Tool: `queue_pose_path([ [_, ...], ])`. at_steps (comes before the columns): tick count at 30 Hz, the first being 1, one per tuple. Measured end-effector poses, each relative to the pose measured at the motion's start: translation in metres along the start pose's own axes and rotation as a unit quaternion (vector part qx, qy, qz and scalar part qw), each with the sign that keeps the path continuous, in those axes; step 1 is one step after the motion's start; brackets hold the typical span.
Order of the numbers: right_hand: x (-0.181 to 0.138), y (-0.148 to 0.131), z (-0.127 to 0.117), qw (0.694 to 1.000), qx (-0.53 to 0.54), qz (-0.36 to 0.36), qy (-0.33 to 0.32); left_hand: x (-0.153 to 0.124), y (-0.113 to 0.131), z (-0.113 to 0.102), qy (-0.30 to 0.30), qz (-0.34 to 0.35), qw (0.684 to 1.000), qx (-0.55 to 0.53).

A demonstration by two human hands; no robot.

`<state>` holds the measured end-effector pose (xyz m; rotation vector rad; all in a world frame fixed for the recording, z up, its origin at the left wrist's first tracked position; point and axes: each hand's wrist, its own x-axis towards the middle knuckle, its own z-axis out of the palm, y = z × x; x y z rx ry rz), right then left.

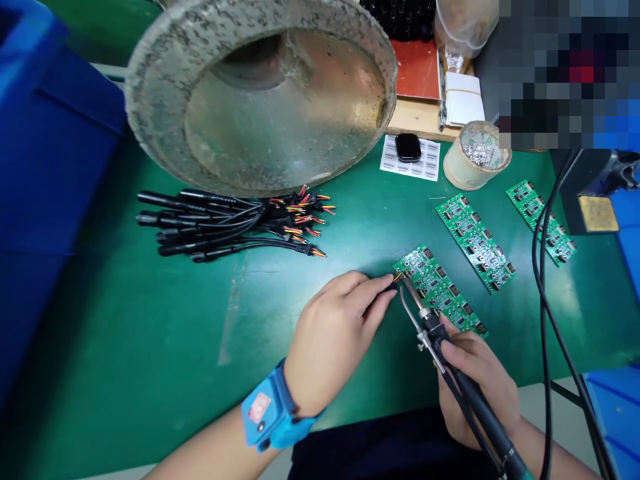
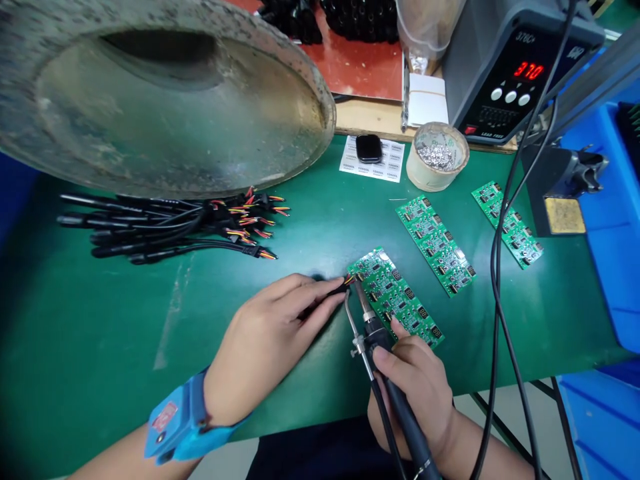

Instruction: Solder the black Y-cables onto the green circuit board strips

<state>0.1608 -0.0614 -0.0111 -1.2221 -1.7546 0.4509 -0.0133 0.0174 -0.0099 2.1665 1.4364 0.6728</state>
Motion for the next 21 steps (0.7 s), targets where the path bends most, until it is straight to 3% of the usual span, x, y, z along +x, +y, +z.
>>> queue_pose_path([
  [13,0.008,-0.003,-0.002,0.997,-0.062,-0.017,-0.033,0.002,-0.002,-0.003,-0.021,-0.008,1.000,-0.021],
  [21,0.010,-0.006,-0.007,0.999,-0.038,0.005,-0.023,0.001,-0.001,-0.001,-0.011,0.000,1.000,0.005],
])
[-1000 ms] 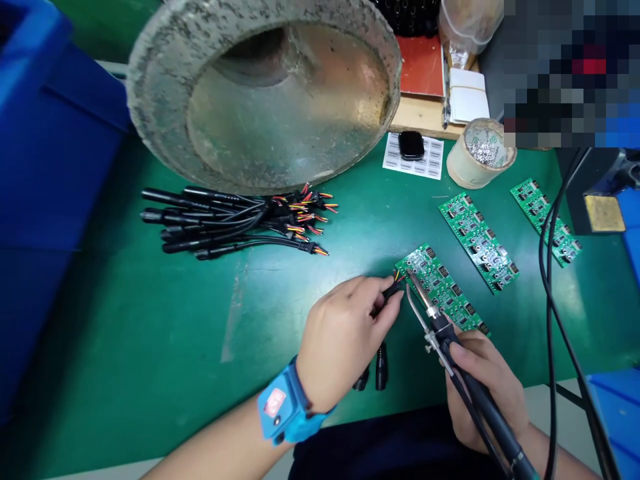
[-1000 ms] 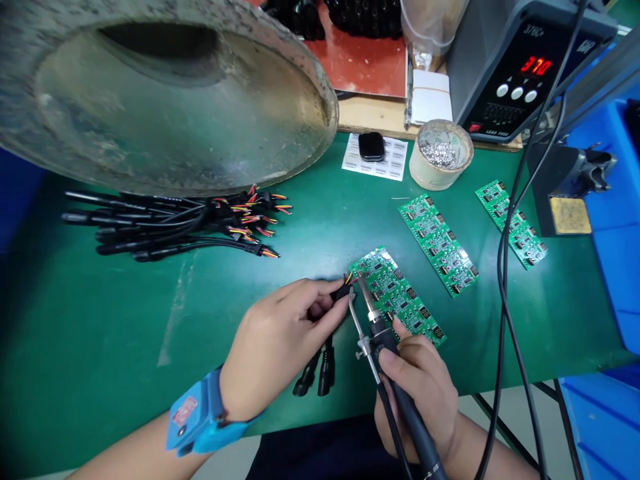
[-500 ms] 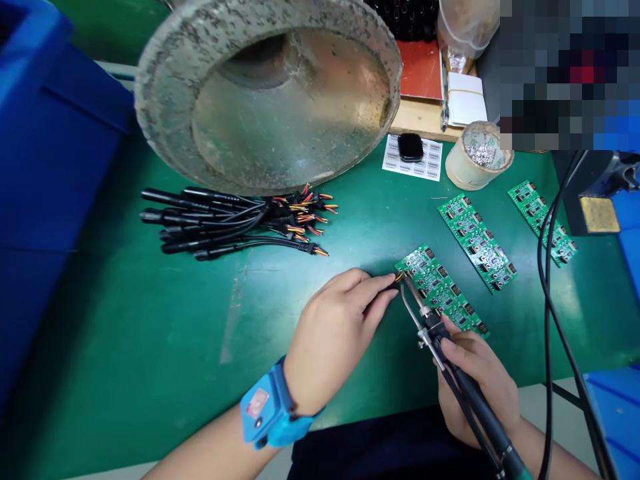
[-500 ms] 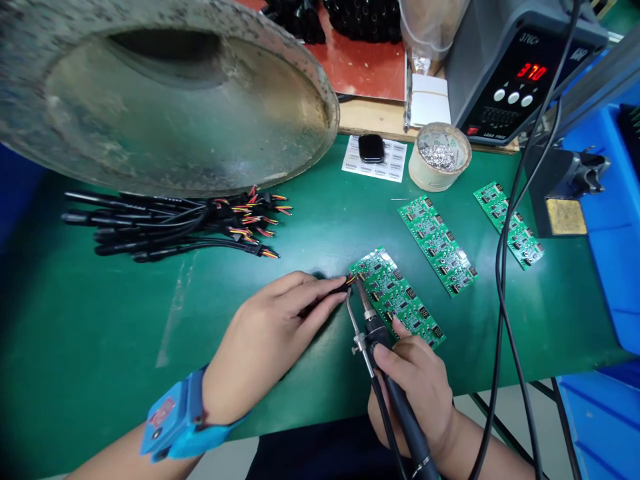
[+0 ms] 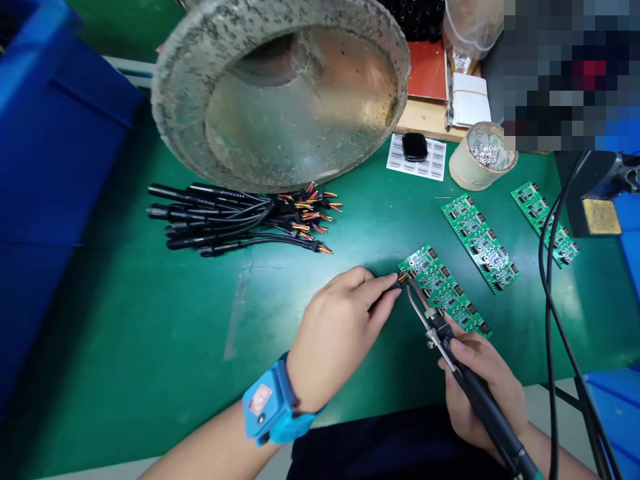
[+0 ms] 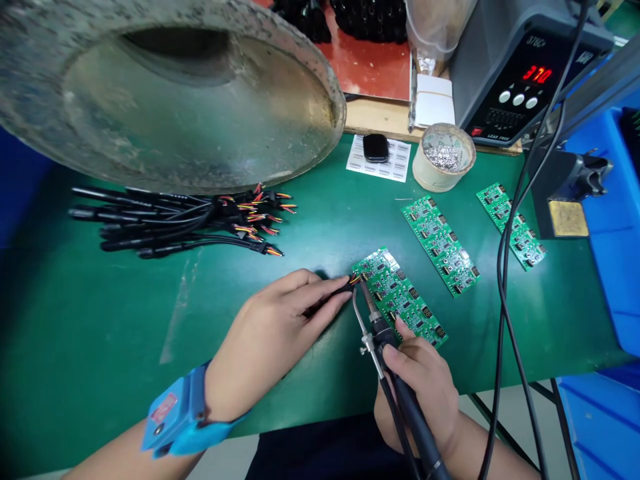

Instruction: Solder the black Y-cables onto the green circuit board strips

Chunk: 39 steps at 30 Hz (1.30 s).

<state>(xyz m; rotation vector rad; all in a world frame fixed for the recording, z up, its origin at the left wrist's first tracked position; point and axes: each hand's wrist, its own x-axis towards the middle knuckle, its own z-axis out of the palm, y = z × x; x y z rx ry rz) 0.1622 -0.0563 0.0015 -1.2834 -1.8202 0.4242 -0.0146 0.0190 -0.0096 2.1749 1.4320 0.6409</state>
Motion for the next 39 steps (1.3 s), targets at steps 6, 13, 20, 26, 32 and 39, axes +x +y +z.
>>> queue_pose_path([
  [6,-0.002,0.002,0.001,1.000,-0.005,0.001,0.001,0.001,-0.001,0.001,0.001,0.003,1.000,0.000],
  [13,-0.007,0.009,0.005,0.999,-0.028,-0.027,-0.034,0.001,-0.005,-0.003,-0.019,0.021,1.000,0.013],
  [20,-0.011,0.011,0.006,0.999,-0.023,-0.021,-0.042,0.002,-0.005,-0.001,-0.011,0.029,0.999,0.026],
  [26,-0.012,0.012,0.006,0.999,-0.016,-0.020,-0.042,0.001,-0.002,0.000,-0.005,0.033,0.998,0.058],
  [32,-0.008,0.008,0.004,0.999,-0.019,-0.016,-0.029,0.000,0.000,0.000,-0.013,0.030,0.997,0.076],
  [39,-0.005,0.008,0.004,0.999,-0.026,-0.010,-0.030,0.000,-0.001,-0.002,-0.024,0.028,0.996,0.079],
])
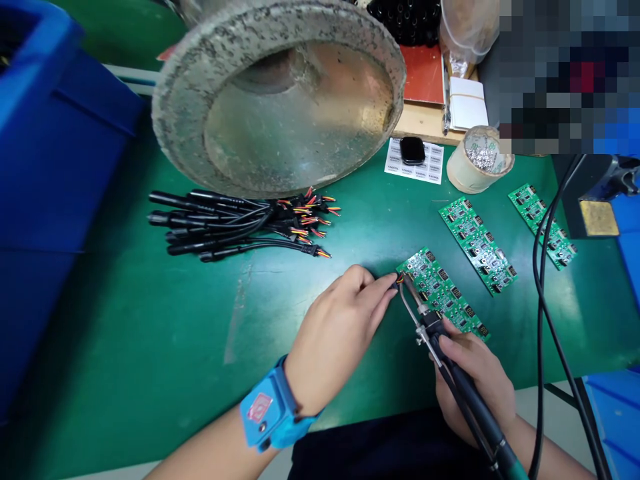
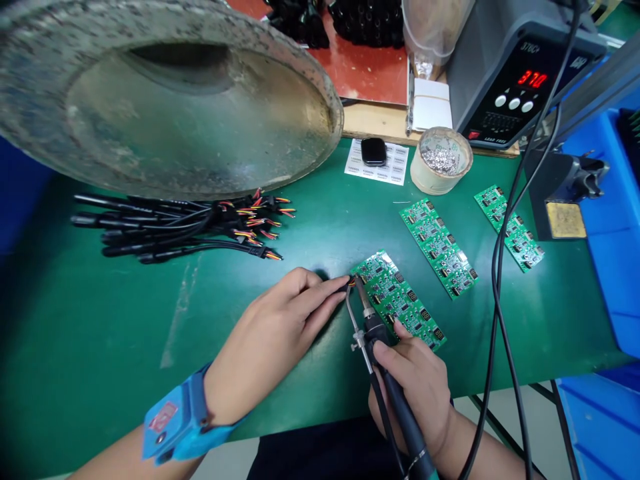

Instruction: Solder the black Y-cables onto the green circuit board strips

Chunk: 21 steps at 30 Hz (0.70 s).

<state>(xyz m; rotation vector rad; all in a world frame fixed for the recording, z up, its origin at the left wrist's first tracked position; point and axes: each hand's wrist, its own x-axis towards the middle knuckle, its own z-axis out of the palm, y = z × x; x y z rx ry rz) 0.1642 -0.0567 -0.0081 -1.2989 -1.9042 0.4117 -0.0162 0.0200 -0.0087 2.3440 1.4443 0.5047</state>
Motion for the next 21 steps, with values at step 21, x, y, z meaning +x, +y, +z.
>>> queue_pose_path([
  [21,-0.0036,0.0003,0.0029,0.999,-0.037,0.014,0.026,-0.0034,0.0032,0.0043,0.006,0.009,0.999,0.049],
])
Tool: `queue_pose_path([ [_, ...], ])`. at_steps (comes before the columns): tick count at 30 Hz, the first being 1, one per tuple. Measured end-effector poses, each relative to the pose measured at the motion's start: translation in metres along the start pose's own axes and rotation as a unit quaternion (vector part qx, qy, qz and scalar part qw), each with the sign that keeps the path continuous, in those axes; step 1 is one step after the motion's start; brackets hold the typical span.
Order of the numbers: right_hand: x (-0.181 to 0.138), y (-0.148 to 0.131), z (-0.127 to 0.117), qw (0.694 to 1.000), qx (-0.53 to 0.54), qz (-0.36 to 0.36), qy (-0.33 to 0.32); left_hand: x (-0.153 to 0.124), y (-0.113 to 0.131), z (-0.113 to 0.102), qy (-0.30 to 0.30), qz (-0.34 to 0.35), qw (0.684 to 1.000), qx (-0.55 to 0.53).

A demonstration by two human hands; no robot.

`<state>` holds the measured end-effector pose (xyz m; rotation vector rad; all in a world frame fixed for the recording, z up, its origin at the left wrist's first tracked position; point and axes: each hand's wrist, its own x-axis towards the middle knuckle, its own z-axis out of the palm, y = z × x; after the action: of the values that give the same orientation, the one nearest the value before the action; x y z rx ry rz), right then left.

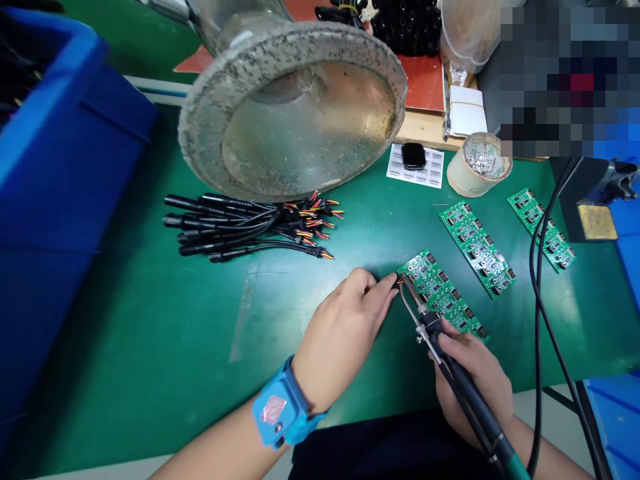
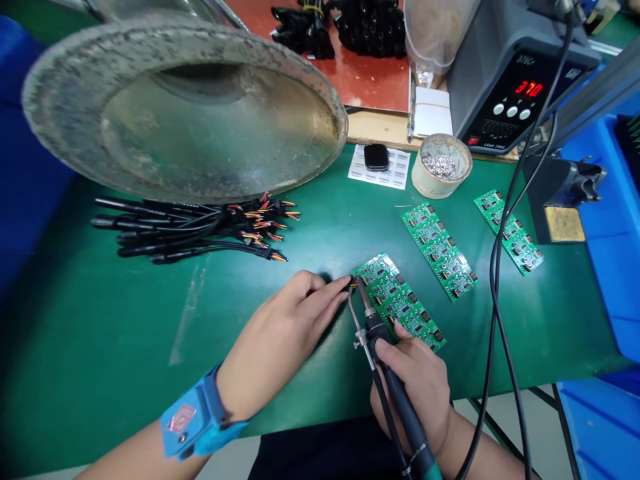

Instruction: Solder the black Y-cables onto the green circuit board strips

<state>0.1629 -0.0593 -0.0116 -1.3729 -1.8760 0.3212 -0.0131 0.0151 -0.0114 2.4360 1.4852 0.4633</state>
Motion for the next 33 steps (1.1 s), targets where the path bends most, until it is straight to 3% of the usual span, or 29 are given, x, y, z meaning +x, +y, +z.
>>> queue_pose_path([
  [10,-0.015,0.003,-0.004,0.993,0.048,0.074,0.078,-0.006,0.008,0.003,-0.025,-0.001,0.998,0.065],
  [14,-0.033,0.021,0.000,0.984,0.111,0.125,0.060,-0.006,0.004,-0.002,-0.030,-0.011,0.999,0.024],
  [17,-0.038,0.027,0.002,0.976,0.150,0.142,0.073,-0.005,-0.020,-0.016,0.044,-0.055,0.997,-0.014],
  [20,-0.037,0.020,0.004,0.967,0.170,0.165,0.093,-0.003,-0.059,-0.035,0.167,-0.141,0.972,0.082],
  [22,-0.036,0.016,0.006,0.960,0.174,0.187,0.117,-0.001,-0.085,-0.044,0.180,-0.129,0.966,0.133],
  [25,-0.034,0.017,0.009,0.963,0.184,0.157,0.117,0.003,-0.109,-0.052,0.167,-0.085,0.974,0.127],
  [29,-0.025,0.015,0.008,0.964,0.198,0.120,0.131,0.000,-0.113,-0.058,0.182,-0.054,0.977,0.101],
  [33,-0.009,0.003,0.000,0.956,0.216,0.132,0.150,-0.009,-0.102,-0.068,0.266,-0.161,0.949,0.050],
])
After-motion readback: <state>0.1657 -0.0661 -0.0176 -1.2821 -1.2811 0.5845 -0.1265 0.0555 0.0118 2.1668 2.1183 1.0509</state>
